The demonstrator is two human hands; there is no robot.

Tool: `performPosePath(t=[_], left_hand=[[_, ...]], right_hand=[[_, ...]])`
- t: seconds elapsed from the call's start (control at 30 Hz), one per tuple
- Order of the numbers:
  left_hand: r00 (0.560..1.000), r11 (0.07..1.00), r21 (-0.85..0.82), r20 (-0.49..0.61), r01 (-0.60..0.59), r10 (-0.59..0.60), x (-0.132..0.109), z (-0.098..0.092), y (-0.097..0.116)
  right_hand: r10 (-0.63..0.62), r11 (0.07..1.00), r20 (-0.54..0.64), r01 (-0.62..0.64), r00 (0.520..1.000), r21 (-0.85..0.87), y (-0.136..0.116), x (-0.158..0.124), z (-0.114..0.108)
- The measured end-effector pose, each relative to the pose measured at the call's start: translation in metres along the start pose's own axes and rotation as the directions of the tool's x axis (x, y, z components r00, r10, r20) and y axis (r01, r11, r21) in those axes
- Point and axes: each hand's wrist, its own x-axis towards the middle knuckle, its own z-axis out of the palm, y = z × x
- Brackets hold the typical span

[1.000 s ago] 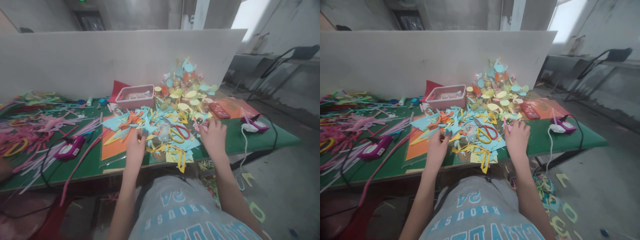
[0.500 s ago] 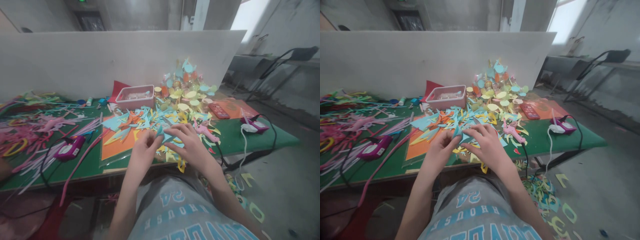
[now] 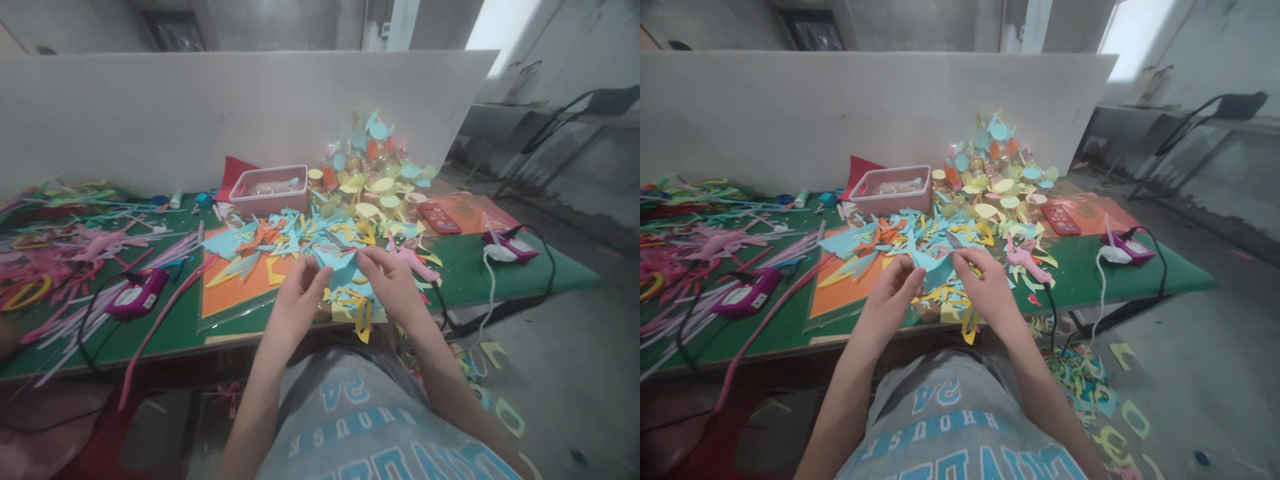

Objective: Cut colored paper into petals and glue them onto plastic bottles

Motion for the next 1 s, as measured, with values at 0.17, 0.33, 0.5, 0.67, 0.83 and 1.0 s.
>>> performPosePath(t=[0.17, 0.33, 0.5, 0.67, 0.83, 1.0], left_hand=[[0.994, 0.999, 0.036, -0.102, -0.041, 0.044, 0.003, 0.003, -0.006], [0.991, 0.969, 0.240, -0.101, -0.063, 0.090, 0.005, -0.004, -0.006], [0.990, 0.962, 0.273, -0.132, -0.016, 0.054, 0.007, -0.008, -0.010], [0.988, 0.973, 0.230, -0.145, -0.018, 0.053, 0.022, -0.008, -0.019], [0.982, 0.961, 0.275, -0.174, -0.018, 0.069, 0.047, -0.003, -0.028], [0.979, 0.924, 0.382, -0.174, -0.029, 0.103, 0.061, 0.002, -0.032]], right_hand=[[0.098, 0.993, 0.076, -0.102, 0.992, 0.057, 0.010, 0.002, 0.002], [0.156, 0.979, 0.114, -0.169, 0.981, 0.116, 0.022, 0.002, 0.005], [0.153, 0.962, 0.140, -0.180, 0.978, 0.207, 0.026, 0.003, 0.008], [0.121, 0.966, 0.112, -0.143, 0.986, 0.214, 0.025, 0.010, 0.018], [0.139, 0.989, -0.004, -0.139, 0.990, 0.048, 0.024, 0.025, 0.027], [0.214, 0.974, -0.017, -0.214, 0.977, -0.079, 0.027, 0.035, 0.030]])
